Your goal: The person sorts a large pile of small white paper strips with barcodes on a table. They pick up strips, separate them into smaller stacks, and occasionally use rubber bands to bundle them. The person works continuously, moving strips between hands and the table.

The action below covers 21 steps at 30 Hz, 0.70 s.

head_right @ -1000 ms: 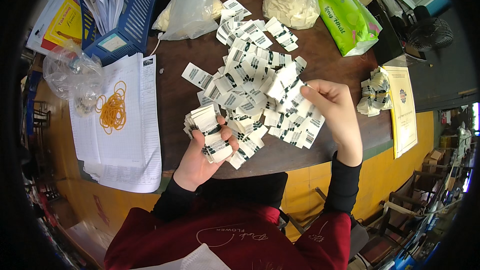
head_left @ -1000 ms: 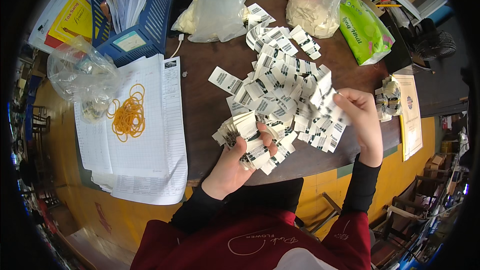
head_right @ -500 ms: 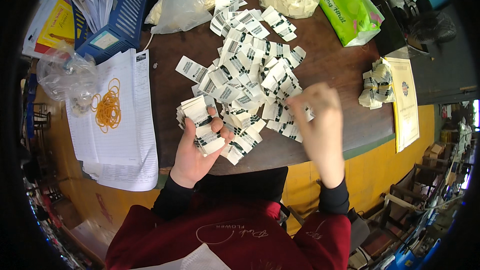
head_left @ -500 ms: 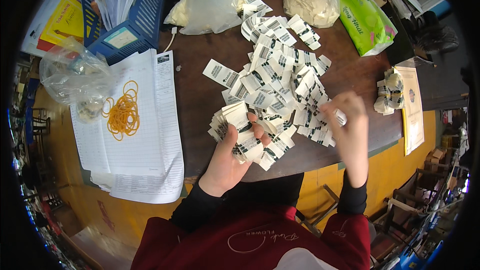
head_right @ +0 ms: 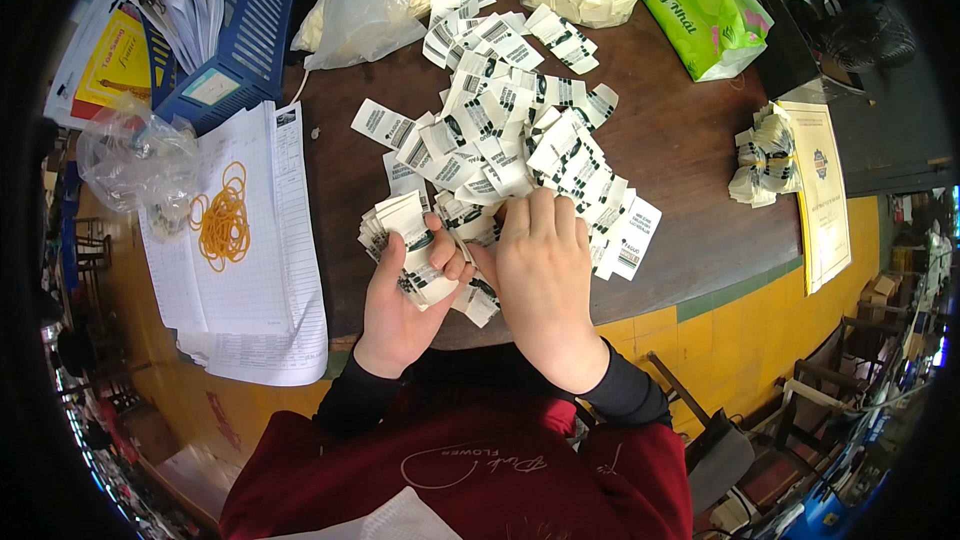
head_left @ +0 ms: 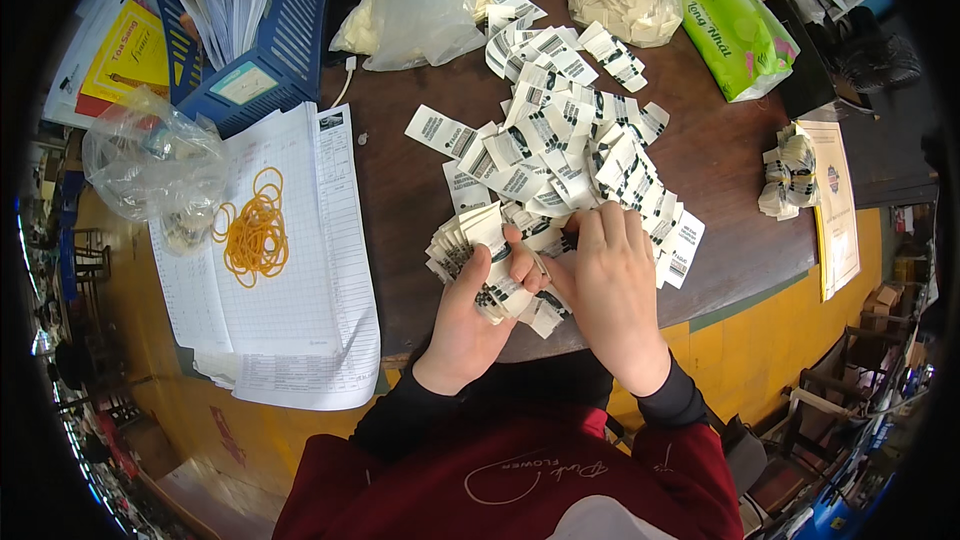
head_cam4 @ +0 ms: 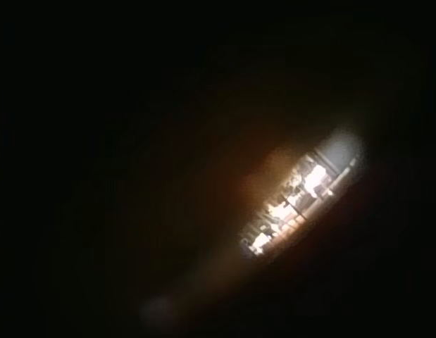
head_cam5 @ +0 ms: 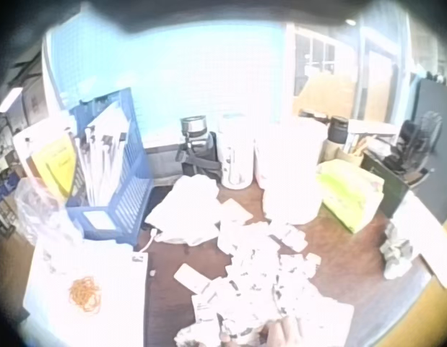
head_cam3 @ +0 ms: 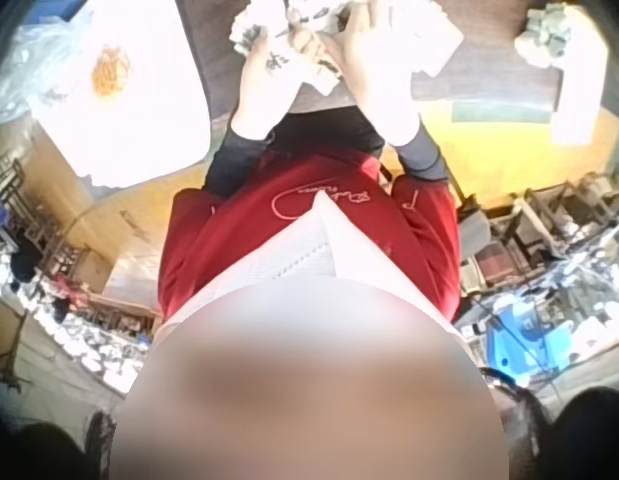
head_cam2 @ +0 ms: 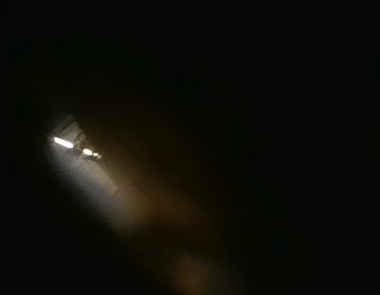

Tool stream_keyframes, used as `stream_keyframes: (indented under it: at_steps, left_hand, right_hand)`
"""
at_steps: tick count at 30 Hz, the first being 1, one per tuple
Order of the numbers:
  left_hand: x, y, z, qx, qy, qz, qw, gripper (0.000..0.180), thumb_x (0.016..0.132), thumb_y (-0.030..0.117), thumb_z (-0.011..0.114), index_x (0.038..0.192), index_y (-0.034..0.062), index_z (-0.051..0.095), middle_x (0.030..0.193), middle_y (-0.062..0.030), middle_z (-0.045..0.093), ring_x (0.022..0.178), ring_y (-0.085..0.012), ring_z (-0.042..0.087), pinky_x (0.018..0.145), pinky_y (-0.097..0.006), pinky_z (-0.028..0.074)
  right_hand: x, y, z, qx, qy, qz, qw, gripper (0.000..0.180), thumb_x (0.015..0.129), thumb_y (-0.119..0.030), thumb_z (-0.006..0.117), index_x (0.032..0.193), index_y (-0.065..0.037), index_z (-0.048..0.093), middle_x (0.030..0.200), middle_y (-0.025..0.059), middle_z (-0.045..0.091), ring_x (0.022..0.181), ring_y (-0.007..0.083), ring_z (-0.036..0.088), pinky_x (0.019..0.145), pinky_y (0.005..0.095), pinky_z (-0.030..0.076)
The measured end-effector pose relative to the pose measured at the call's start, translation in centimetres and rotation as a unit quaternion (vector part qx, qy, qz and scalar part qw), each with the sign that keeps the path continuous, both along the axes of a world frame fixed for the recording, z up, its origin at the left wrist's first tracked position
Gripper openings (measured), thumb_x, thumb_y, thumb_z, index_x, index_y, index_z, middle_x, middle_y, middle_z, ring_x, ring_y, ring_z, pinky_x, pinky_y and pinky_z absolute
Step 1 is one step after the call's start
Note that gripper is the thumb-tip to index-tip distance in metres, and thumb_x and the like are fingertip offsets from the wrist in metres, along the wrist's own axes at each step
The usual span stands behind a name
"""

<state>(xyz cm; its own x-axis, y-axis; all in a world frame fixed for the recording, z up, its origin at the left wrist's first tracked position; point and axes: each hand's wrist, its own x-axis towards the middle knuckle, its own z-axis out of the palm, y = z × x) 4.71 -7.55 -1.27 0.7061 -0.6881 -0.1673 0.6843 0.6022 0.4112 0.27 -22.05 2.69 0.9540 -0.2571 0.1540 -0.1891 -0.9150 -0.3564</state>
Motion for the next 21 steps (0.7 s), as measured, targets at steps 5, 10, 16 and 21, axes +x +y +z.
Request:
stream_keyframes:
  at_steps: [5,10,16,21]
  left_hand:
    - [-0.1,0.2,0.2,0.013,0.017,0.003,1.000,0.037,0.100,0.041,0.051,0.117,0.0088,0.048,0.089,-0.0024,0.048,0.089,-0.0177,0.047,0.086,-0.033,0.039]
    - [0.0,-0.1,0.1,0.011,0.000,0.001,1.000,0.037,0.102,0.044,0.046,0.116,0.0100,0.048,0.086,-0.0010,0.046,0.085,-0.0160,0.047,0.088,-0.034,0.038]
    - [-0.2,0.1,0.1,0.033,0.006,0.004,0.999,0.037,0.100,0.043,0.051,0.117,0.0100,0.049,0.086,-0.0008,0.047,0.085,-0.0162,0.047,0.089,-0.035,0.037]
    - [-0.3,0.1,0.0,0.045,-0.002,-0.003,0.999,0.040,0.099,0.044,0.052,0.119,0.0099,0.049,0.087,-0.0009,0.048,0.086,-0.0167,0.048,0.087,-0.035,0.038]
  right_hand:
    - [0.3,-0.4,0.1,0.039,0.004,0.055,0.998,0.029,0.069,-0.011,0.077,0.090,-0.003,0.059,0.088,0.0108,0.057,0.085,0.0318,0.055,0.075,0.0399,0.046]
    - [0.5,-1.4,1.2,0.200,0.022,0.057,0.978,0.026,0.073,-0.004,0.075,0.093,-0.006,0.058,0.076,0.0118,0.062,0.077,0.0304,0.062,0.070,0.0415,0.048]
    - [-2.2,-4.6,5.0,0.063,-0.092,-0.006,0.994,0.044,0.069,-0.004,0.080,0.112,-0.009,0.067,0.079,0.0058,0.066,0.075,0.0223,0.057,0.081,0.0330,0.042]
    - [-4.1,-5.6,3.1,-0.036,-0.030,-0.005,0.999,0.027,0.080,-0.008,0.072,0.106,-0.008,0.068,0.084,0.0069,0.063,0.082,0.0246,0.056,0.085,0.0368,0.037]
